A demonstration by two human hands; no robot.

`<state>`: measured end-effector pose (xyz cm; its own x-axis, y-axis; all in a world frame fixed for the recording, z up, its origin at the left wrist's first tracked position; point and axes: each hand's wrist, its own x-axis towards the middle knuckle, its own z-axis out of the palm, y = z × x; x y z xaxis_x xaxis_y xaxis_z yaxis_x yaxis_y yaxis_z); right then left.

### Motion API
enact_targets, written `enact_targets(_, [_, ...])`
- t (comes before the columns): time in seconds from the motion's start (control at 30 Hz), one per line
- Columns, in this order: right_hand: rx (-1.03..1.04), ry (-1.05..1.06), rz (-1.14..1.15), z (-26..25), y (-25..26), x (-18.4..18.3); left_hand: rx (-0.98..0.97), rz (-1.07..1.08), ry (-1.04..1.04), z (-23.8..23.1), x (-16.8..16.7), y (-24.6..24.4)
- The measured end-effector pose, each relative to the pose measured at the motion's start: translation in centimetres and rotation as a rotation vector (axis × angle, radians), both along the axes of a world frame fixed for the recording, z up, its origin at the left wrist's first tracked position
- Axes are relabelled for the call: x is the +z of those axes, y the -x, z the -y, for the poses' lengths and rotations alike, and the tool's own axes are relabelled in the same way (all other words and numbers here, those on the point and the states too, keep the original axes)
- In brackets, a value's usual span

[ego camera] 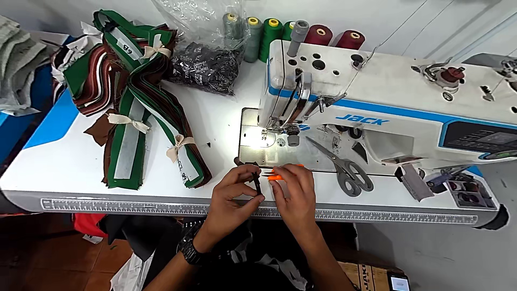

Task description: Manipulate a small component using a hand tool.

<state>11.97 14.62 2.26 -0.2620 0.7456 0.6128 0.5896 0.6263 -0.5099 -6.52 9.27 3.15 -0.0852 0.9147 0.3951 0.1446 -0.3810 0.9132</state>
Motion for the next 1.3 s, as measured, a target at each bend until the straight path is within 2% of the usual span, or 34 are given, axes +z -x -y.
enact_targets(0.43, [0.071,-0.016,-0.007,0.2,1.5,1.0,-0.051,0.004,0.04,0.2,0.0,0.3])
enact_targets(0.6, [-0.015,0.016,-0.004,-0.3,0.4,0.9,0.136,-0.074,0.123,-0.1,0.0,-0.2])
enact_targets(0.8, [-0.111,0.044,0.016,-0.6,-1.5,0.4,0.244,-0.131,0.013,-0.4,0.2,-1.2])
enact_targets(1.0, [-0.089,0.049,0.027,-0.2,-1.5,0.0,0.202,-0.154,-0.117,-0.5,-0.1,-1.2])
enact_targets(1.3, [0.052,0.038,-0.015,-0.1,0.3,0.3,0.065,-0.018,0.029,-0.3,0.3,-0.4])
